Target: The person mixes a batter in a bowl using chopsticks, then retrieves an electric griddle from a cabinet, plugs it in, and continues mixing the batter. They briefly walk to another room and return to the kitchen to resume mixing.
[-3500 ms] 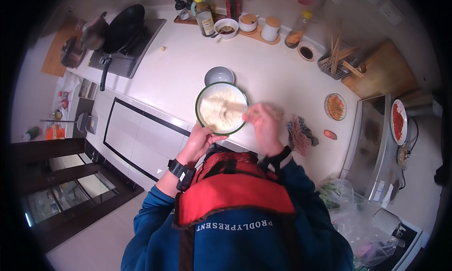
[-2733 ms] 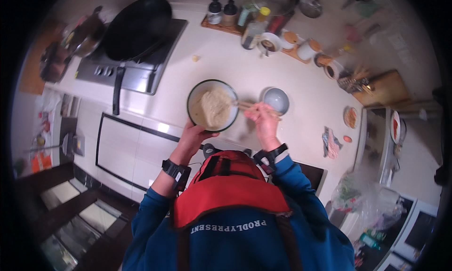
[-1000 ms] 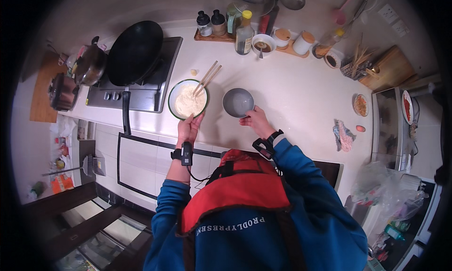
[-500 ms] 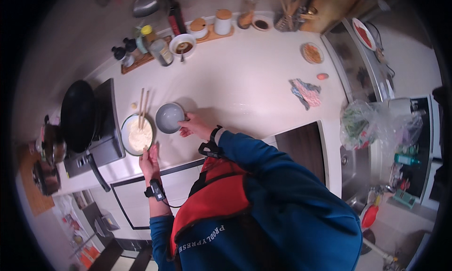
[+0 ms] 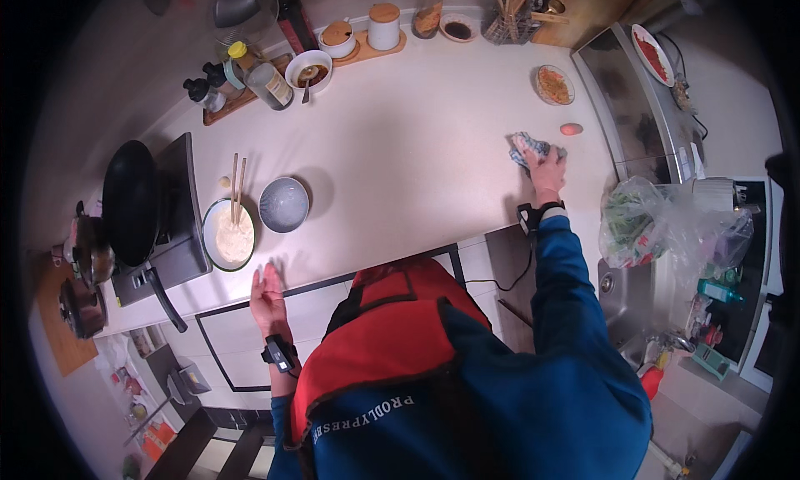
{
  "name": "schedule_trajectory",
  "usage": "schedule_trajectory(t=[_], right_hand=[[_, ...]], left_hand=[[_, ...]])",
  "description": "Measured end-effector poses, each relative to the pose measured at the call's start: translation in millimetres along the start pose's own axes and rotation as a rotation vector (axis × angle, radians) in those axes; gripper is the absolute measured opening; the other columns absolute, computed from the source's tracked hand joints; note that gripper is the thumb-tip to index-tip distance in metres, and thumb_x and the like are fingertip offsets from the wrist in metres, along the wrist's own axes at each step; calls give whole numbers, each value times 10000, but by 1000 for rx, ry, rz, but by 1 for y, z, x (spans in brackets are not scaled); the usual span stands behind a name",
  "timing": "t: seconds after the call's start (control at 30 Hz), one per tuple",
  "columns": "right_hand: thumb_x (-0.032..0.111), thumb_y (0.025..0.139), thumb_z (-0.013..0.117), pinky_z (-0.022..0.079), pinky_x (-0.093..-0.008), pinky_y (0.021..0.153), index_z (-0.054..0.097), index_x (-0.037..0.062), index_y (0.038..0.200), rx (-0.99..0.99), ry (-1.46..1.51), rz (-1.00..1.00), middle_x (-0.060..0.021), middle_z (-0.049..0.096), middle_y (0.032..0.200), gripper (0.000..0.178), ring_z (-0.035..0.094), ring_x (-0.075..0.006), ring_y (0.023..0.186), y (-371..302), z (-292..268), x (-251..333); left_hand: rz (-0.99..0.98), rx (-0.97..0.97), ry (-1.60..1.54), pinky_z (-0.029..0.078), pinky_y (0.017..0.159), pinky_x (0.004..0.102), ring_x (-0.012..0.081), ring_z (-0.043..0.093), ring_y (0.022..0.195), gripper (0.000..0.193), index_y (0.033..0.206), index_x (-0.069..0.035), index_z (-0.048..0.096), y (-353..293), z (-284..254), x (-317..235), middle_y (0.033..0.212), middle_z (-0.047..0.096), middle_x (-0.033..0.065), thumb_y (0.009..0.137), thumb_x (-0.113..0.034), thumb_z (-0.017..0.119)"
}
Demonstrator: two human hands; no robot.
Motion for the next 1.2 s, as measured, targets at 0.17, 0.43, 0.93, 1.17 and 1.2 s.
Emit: schedule_trajectory(t=[0.17, 0.43, 0.93, 1.17, 1.2], right_hand=[[569, 764, 575, 311, -555, 967, 513, 127, 1264, 233, 173, -485, -158, 439, 1327, 670, 399, -369, 1218, -62, 74, 117], [387, 762, 625, 189, -588, 1071, 616, 163, 1100, 460, 635, -1258, -175, 461, 1307, 405, 275, -371, 1342, -252, 28, 274], [181, 757, 666, 410, -475, 950, 615, 66, 1125, 222, 94, -547, -196, 519, 1191, 388, 457, -381, 1128, -37, 31, 29], [96, 757, 618, 416, -445, 906, 627, 63, 1033, 698, 677, -1063, -124, 589, 1037, 278, 528, -290, 1022, -269, 21, 260], [139, 748, 635, 398, -467, 931, 620, 86, 1069, 643, 564, -1198, -114, 575, 1047, 326, 513, -282, 1054, -304, 15, 292]], left_hand=[[-89, 0, 83, 510, 937, 393, 322, 588, 1068, 499, 1326, 49, 338, -30, 16, 25, 1221, 510, 263, 854, 17, 496], [-183, 77, 234, 545, 859, 367, 326, 628, 976, 430, 1264, 58, 386, -45, 58, 52, 1140, 559, 255, 854, -4, 499], [-154, -45, 101, 559, 775, 366, 300, 669, 845, 293, 1168, 33, 471, -88, -2, 40, 984, 649, 206, 888, -31, 412], [-168, -3, 178, 551, 791, 370, 294, 664, 845, 317, 1188, 37, 482, -109, -63, 21, 995, 646, 200, 889, -41, 411], [-162, 10, 204, 548, 797, 367, 291, 664, 849, 328, 1197, 35, 481, -113, -74, 15, 997, 647, 196, 886, -45, 414]])
Point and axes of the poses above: each hand's wrist, its own y-axis towards the middle knuckle, its own z-axis out of the palm, x = y × z, the point moved 5 cm from there along y, towards the middle knuckle
